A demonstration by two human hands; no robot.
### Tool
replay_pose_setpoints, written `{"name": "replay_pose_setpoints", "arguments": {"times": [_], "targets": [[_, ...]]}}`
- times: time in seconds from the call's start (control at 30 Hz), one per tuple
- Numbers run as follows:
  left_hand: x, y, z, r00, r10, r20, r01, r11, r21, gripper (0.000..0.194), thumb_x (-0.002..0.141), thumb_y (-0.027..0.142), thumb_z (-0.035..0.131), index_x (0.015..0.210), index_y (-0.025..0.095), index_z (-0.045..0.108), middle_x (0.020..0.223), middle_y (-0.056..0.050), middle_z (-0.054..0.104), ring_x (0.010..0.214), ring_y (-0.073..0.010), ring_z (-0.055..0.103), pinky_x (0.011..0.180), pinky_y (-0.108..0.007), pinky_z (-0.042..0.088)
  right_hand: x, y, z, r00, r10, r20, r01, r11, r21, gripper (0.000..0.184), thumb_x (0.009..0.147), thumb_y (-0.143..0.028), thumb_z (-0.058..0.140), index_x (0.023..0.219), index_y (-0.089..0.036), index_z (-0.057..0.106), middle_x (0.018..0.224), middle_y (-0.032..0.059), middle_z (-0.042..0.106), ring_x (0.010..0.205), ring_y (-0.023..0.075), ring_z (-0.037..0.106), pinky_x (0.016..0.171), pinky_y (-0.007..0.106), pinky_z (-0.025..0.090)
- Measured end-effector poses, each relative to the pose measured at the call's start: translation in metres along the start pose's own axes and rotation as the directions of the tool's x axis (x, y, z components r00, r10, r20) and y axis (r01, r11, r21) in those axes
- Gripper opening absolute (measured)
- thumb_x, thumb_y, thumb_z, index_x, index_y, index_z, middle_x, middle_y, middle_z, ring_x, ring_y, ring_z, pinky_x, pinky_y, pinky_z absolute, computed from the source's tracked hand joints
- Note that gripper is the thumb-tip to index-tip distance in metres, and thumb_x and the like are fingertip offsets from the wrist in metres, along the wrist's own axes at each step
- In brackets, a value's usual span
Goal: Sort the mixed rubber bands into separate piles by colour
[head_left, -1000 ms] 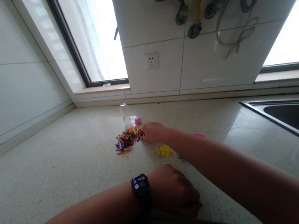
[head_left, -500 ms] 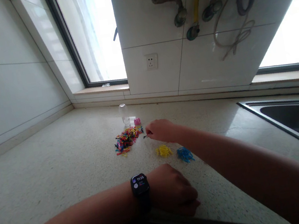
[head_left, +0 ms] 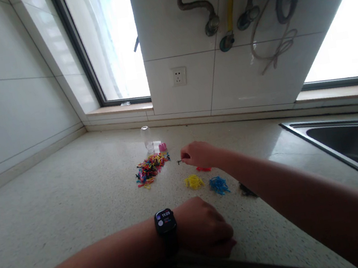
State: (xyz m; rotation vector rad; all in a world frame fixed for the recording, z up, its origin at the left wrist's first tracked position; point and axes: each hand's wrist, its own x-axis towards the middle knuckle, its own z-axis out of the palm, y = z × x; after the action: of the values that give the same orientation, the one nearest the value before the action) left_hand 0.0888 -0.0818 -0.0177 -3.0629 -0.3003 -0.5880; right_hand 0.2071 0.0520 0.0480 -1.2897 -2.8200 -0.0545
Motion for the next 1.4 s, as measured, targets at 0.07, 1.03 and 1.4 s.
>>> {"name": "replay_pose_setpoints", "arguments": {"times": [0.07,1.03,1.4], "targets": [[0.0,0.0,0.0,1.0,0.001,-0.001,-0.001,1.0,-0.008,0.032,0.088,0.035,0.059,0.06,0.019,0.053,0.059,0.001,0.065,0.054,-0.0126,0.06,0.045,-0.031,0.029,0.002,-0.003,0.0,1.0,-0.008,-0.013,0.008,1.0,-0.009,0.026,0.089,-0.034,0.053,0.1,-0.023,0.073,0.097,0.0065,0.076,0.085,0.0212,0.068,0.065,0.027,0.041],[-0.001,0.0,0.0,0.999,0.005,0.054,-0.005,1.0,0.01,0.03,0.09,0.033,0.055,0.063,0.019,0.052,0.059,0.001,0.062,0.056,-0.0127,0.058,0.048,-0.032,0.031,-0.138,0.112,-0.006,0.977,0.095,0.191,-0.193,0.778,0.598,0.036,0.082,-0.05,0.063,0.085,-0.015,0.072,0.074,0.004,0.066,0.067,0.0149,0.053,0.062,0.028,0.038],[0.0,0.001,-0.001,0.997,-0.011,0.073,0.012,1.0,-0.015,0.028,0.09,0.029,0.053,0.064,0.02,0.051,0.059,0.0,0.061,0.056,-0.0128,0.058,0.05,-0.031,0.034,-0.177,0.108,0.001,0.957,0.075,0.281,-0.225,0.806,0.548,0.029,0.083,-0.044,0.063,0.09,-0.018,0.073,0.077,0.0047,0.069,0.069,0.0163,0.056,0.062,0.028,0.04]]}}
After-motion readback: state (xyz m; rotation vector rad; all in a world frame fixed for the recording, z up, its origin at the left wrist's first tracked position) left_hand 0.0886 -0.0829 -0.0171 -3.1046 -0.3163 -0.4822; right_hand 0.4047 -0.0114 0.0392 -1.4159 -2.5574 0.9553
